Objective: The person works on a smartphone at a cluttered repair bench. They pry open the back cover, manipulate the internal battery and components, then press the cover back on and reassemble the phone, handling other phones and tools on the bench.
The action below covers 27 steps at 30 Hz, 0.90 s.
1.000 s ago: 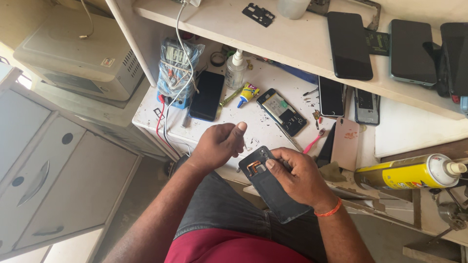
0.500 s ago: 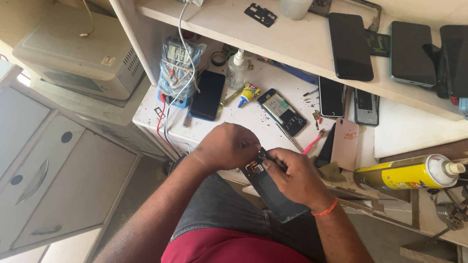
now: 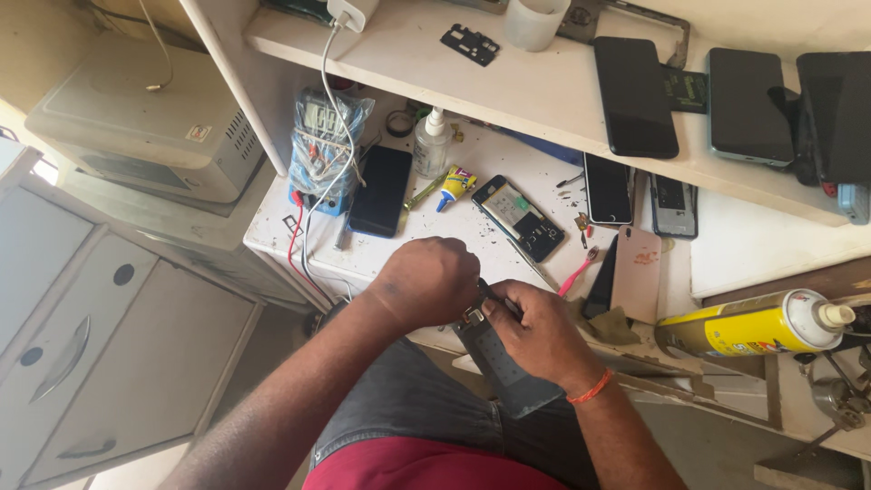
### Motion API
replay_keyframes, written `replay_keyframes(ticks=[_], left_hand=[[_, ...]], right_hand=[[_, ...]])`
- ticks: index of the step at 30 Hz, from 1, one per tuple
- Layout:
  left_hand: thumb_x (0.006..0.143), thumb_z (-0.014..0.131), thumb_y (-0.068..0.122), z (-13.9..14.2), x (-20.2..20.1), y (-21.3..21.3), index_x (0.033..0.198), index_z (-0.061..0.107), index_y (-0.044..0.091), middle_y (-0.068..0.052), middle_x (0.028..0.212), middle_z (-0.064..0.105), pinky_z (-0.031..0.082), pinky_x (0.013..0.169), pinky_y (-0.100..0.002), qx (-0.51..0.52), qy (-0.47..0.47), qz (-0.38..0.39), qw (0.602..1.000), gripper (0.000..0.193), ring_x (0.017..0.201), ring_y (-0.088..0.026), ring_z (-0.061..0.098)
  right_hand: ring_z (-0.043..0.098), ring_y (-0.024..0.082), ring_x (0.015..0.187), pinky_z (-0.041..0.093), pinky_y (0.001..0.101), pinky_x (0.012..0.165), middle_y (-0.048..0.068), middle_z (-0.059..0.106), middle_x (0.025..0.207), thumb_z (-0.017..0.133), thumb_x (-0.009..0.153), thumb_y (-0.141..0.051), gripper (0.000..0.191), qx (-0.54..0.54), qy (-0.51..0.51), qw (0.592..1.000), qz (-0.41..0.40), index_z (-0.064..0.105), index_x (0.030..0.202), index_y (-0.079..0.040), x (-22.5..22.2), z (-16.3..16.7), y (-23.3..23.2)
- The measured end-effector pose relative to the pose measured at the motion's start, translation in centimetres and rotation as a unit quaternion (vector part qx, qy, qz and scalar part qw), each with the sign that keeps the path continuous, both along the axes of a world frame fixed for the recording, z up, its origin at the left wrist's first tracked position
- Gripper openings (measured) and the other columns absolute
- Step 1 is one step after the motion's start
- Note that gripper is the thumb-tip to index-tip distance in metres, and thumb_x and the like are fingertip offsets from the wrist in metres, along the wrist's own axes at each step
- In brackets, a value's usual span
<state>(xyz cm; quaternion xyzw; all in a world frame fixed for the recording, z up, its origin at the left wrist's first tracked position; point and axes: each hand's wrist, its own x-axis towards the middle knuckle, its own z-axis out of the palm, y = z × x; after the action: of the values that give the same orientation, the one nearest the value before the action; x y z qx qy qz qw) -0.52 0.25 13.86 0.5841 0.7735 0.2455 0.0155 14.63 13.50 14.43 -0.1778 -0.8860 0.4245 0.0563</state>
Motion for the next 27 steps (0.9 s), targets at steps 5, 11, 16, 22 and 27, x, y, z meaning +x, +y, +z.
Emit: replay_keyframes(ticks=[5, 11, 16, 22, 27], left_hand=[[0.078, 0.068, 0.022, -0.4, -0.2, -0.2, 0.075, 0.07, 0.008, -0.017, 0.08, 0.069, 0.055, 0.072, -0.049, 0.031, -0.039, 0.003, 0.999, 0.015, 0.077, -0.038, 0.069], [0.078, 0.068, 0.019, -1.0, -0.5, -0.4, 0.077, 0.068, 0.007, -0.016, 0.08, 0.068, 0.054, 0.074, -0.049, 0.085, -0.075, -0.014, 0.993, 0.013, 0.079, -0.037, 0.068], [0.083, 0.064, 0.016, -1.5, -2.3, -1.3, 0.08, 0.064, 0.005, -0.015, 0.081, 0.066, 0.052, 0.075, -0.05, 0.154, -0.051, 0.023, 0.987, 0.012, 0.081, -0.039, 0.066], [0.086, 0.052, 0.013, -2.6, -3.7, -4.5, 0.077, 0.061, 0.003, -0.019, 0.076, 0.065, 0.053, 0.072, -0.049, 0.183, -0.165, 0.142, 0.959, 0.016, 0.074, -0.04, 0.066], [0.087, 0.059, 0.024, -3.2, -2.3, -4.7, 0.072, 0.065, 0.001, -0.023, 0.068, 0.066, 0.053, 0.066, -0.048, 0.074, -0.216, 0.224, 0.948, 0.028, 0.065, -0.041, 0.067]], right_hand=[[0.046, 0.008, 0.053, 0.041, 0.0309, 0.049, 0.003, 0.055, 0.056, 0.068, 0.094, -0.016, 0.015, -0.026, 0.008, 1.0, 0.004, 0.073, 0.095, -0.002, 0.0, -0.6, 0.1], [0.047, 0.007, 0.053, 0.042, 0.0301, 0.049, 0.003, 0.055, 0.058, 0.067, 0.094, -0.015, 0.014, -0.013, 0.047, 0.999, 0.007, 0.071, 0.093, -0.001, 0.1, -0.6, 0.0], [0.052, 0.004, 0.058, 0.044, 0.0268, 0.052, 0.002, 0.063, 0.064, 0.065, 0.096, -0.017, 0.017, -0.055, 0.038, 0.998, -0.017, 0.071, 0.097, -0.001, 0.6, -0.7, 0.4], [0.057, 0.002, 0.064, 0.048, 0.0223, 0.057, 0.0, 0.071, 0.073, 0.063, 0.1, -0.02, 0.021, -0.1, 0.095, 0.99, -0.03, 0.072, 0.104, -0.001, 0.9, -1.3, 1.2], [0.057, 0.001, 0.068, 0.048, 0.022, 0.06, 0.0, 0.073, 0.078, 0.063, 0.101, -0.021, 0.022, -0.136, 0.1, 0.986, 0.004, 0.073, 0.106, -0.002, 0.9, -1.6, 0.8]])
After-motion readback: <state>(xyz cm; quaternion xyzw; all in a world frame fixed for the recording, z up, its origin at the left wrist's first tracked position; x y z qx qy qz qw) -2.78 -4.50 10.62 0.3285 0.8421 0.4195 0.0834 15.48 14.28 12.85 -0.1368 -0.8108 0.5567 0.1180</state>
